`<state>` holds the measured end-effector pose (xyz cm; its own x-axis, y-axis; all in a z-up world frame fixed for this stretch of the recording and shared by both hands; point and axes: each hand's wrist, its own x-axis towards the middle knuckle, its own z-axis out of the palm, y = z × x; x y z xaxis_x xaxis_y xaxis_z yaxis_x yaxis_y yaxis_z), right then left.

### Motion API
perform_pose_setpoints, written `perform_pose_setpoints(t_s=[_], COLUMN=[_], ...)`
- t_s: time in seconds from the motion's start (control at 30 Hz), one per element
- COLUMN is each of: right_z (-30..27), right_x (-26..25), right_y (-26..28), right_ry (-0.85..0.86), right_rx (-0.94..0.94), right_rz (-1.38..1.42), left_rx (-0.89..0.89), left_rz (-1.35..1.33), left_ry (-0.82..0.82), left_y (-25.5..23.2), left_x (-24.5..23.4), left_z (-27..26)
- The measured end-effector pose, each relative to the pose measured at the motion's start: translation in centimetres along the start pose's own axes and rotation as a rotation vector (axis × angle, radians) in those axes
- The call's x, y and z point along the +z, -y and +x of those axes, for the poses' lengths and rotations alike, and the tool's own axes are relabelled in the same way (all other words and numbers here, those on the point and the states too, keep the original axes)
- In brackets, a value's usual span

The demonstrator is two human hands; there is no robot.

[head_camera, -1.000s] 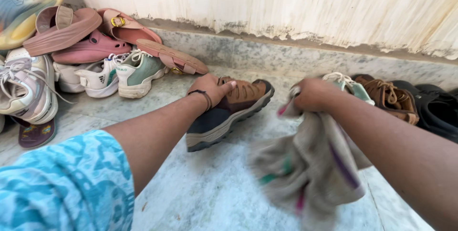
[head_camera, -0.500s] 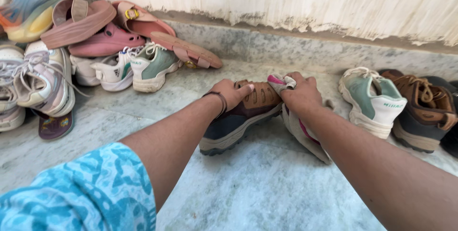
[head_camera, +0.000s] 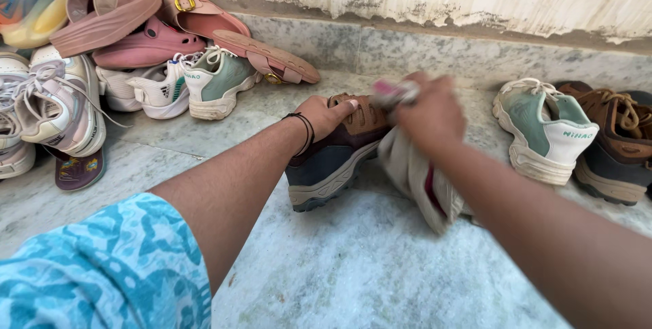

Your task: The person wipes a light green sneaker with a cloth, then switches to a brown hiking boot and continues wiping it. The person handles each shoe one at a time, rotating them to wipe different sides.

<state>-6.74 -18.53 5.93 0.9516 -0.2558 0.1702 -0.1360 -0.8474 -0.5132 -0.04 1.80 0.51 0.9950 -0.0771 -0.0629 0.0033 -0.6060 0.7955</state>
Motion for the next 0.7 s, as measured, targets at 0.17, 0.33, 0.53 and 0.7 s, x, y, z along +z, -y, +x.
perform_pose_setpoints(t_s=[0.17, 0.33, 0.53, 0.7], right_z=[2.4, 0.6, -3.5, -4.0], right_x=[-1.1, 0.3, 1.2, -0.4], right_y=[-1.1, 1.5, 2.3, 0.5], right_ry=[-0.002, 0.081, 0.021, 0.148], right_rx=[-0.038, -0.105, -0.244, -0.672], right_rz=[-0.035, -0.071, 0.062, 0.088], left_rx=[0.035, -0.011, -0.127, -0.143], left_rz=[0.015, 0.049, 0.065, 0.047], left_ry=[0.05, 0.071, 0.036, 0.002], left_y=[-2.0, -2.0, -0.9, 0.7], left_x=[1.1, 1.3, 2.1, 1.5], left_z=[-1.7, -1.4, 1.6, 3.7])
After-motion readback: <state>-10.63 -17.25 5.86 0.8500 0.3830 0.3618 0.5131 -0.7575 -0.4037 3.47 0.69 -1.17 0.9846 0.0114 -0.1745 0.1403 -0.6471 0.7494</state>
